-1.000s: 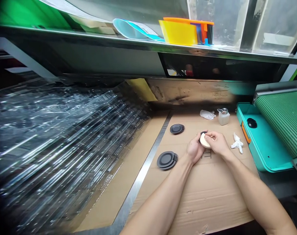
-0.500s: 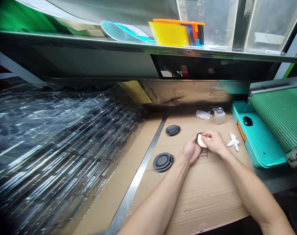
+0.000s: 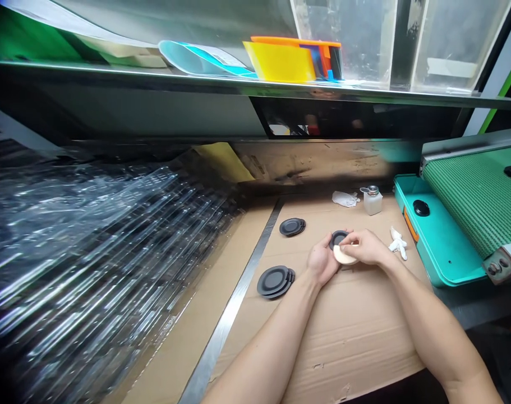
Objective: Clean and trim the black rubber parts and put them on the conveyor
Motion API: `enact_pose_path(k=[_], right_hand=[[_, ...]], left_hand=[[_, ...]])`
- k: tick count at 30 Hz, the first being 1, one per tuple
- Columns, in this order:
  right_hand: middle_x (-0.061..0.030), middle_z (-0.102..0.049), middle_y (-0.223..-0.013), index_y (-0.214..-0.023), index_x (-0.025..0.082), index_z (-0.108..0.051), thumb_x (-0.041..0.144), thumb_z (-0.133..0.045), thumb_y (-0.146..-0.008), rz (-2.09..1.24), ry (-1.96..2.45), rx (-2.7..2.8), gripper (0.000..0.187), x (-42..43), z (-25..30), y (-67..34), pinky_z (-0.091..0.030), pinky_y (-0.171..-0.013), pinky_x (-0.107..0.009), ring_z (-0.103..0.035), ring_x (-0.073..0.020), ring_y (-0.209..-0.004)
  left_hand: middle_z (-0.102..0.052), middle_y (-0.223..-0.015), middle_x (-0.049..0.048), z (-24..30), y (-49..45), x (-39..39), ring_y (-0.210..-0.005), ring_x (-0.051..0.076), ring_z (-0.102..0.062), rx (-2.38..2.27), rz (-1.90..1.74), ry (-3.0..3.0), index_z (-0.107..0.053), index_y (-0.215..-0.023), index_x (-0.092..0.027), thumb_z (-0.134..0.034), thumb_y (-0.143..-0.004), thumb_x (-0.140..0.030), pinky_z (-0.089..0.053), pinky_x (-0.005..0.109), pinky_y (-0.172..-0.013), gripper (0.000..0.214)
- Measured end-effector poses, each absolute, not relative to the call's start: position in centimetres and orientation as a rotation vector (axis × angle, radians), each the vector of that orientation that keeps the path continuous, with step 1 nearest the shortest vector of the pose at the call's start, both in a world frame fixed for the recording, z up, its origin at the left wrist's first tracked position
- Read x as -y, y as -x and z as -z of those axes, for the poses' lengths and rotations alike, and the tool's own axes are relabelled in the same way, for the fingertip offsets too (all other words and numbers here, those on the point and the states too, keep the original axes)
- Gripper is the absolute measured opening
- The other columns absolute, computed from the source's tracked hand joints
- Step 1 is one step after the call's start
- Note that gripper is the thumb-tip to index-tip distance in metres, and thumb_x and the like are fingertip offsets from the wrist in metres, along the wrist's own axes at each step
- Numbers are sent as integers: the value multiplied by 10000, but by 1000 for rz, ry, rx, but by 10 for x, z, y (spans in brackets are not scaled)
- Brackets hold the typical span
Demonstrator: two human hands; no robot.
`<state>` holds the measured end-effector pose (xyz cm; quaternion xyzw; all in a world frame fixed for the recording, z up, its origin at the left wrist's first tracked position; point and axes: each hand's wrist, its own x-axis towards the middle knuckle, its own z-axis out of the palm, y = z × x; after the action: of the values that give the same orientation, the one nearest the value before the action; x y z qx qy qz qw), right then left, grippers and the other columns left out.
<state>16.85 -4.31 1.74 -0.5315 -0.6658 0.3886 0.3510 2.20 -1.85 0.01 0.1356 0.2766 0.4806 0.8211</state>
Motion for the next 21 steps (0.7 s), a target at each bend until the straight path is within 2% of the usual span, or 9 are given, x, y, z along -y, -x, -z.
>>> enact_pose_path(k=[2,6,10,14,17,21], right_hand=[[-41,-762,-917,-951,182,-787,359,-640,-828,-924,1481,1629,261,43,-20,-178,-515,-724,-273,-683,-198,-831],[-58,-762,-988,-1100,201,-740,418,-584,-897,-496,1638,1367,336,43,-21,-181,-530,-772,-312,-689,-217,-888],[-40,-748,-1109,-1191,253,-691,359,-580,-927,-389,1510,1672,305,46,-15,-156,-521,-879,-305,-690,-207,-998],[-81,-718,-1187,-1255,255,-654,327,-516,-976,-119,1716,1712,320,42,-13,-149,-504,-888,-328,-679,-237,-1039],[-82,-727,-1167,-1250,246,-657,347,-513,-980,-98,1825,1600,322,40,-16,-161,-494,-869,-327,-680,-245,-1028],[-61,-755,-1022,-1161,248,-705,421,-501,-987,-237,1885,1723,319,49,-27,-168,-471,-841,-302,-677,-231,-968]], left_hand=[[-721,-1130,179,-2,-18,14,-1098,277,-682,-588,-1079,-242,-675,-1089,-108,-332,-1031,-306,-545,461,-984,400],[-715,-1130,185,-2,-16,9,-1043,271,-696,-571,-1135,-220,-658,-1090,-97,-308,-1042,-317,-575,428,-909,416],[-720,-1092,175,1,-25,16,-1050,242,-687,-582,-1097,-282,-664,-1043,-90,-358,-1041,-307,-562,388,-947,376],[-723,-1082,164,0,-28,21,-1058,230,-685,-591,-1102,-324,-665,-1012,-89,-376,-1041,-280,-553,382,-970,348],[-722,-1071,168,-3,-23,20,-1040,253,-695,-593,-1097,-330,-658,-984,-96,-388,-1037,-313,-574,412,-927,351],[-711,-1063,177,-7,-13,12,-992,260,-707,-600,-1143,-244,-635,-1026,-99,-384,-1034,-333,-609,390,-825,343]])
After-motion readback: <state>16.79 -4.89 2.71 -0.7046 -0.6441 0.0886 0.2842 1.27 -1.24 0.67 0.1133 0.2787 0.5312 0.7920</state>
